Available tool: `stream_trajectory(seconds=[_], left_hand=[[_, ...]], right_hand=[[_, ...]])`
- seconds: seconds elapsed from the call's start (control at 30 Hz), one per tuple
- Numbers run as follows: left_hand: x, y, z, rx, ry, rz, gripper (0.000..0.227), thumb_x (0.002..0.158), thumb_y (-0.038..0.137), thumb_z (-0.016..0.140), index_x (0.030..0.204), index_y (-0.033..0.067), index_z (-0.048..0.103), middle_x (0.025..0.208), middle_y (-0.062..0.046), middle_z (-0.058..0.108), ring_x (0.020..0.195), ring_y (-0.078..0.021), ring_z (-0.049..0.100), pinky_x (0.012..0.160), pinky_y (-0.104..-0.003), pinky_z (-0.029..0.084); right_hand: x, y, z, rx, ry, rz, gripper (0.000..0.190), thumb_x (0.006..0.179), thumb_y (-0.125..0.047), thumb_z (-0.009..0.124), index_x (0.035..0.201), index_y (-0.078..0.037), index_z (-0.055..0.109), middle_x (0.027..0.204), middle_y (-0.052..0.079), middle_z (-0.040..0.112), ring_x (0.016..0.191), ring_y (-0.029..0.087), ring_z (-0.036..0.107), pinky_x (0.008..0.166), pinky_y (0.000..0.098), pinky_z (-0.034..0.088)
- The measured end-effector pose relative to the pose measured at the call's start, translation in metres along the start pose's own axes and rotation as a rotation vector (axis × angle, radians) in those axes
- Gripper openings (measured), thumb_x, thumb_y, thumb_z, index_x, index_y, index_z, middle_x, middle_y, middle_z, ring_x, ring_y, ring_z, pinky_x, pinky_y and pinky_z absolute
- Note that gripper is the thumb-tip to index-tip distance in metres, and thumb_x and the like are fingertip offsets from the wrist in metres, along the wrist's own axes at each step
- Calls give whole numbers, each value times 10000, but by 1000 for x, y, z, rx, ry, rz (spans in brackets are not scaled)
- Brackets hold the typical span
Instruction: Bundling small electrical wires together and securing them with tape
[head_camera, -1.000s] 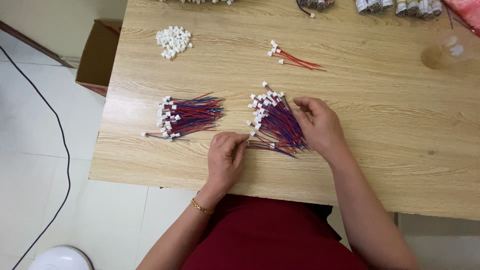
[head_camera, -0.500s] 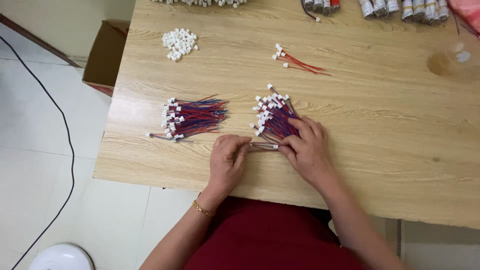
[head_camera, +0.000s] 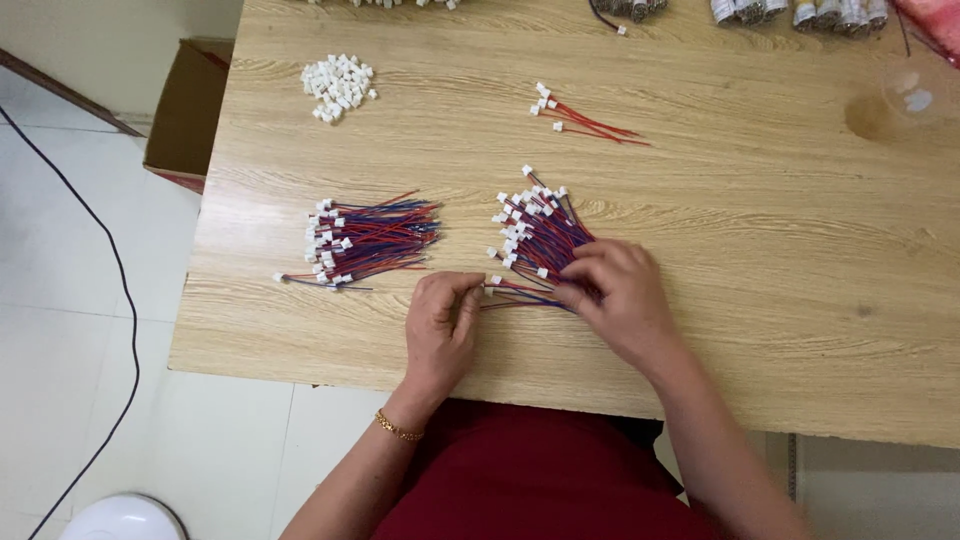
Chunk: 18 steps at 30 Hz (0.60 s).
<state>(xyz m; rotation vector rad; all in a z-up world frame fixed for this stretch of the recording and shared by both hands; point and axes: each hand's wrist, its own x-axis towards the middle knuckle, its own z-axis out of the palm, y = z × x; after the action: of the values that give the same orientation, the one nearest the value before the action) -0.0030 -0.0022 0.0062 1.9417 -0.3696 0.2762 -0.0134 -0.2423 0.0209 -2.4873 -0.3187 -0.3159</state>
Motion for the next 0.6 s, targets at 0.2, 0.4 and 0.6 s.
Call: stream_trajectory(seconds=[0.2,0.4,0.6], left_hand=[[-1,3,-3,-46,17,-68,159,904,43,604,1025,88,697,907,-88,694,957,-306,646,885,-423,485],[-8,-5,-4,-189,71,-58,132,864,45,645,969,85,715,888,-90,692,956,-296,620,902,-434,463],[-4,3,-5,-151,66,40,103,882,18,614,946,89,651,921,-59,675,914,-210,619,888,-322,466]], right_hand=[[-11,11,18,-136,79,-57,112,794,-308,738,849,-225,685,1097,21,613,1106,288,575,923,442,412],[-13,16,25,-106,109,-49,129,807,-279,735,886,-196,676,1109,46,606,1116,295,568,924,449,417],[-15,5,20,-48,183,4,283,819,-236,731,1073,-130,668,1197,88,585,1112,279,552,958,431,398]])
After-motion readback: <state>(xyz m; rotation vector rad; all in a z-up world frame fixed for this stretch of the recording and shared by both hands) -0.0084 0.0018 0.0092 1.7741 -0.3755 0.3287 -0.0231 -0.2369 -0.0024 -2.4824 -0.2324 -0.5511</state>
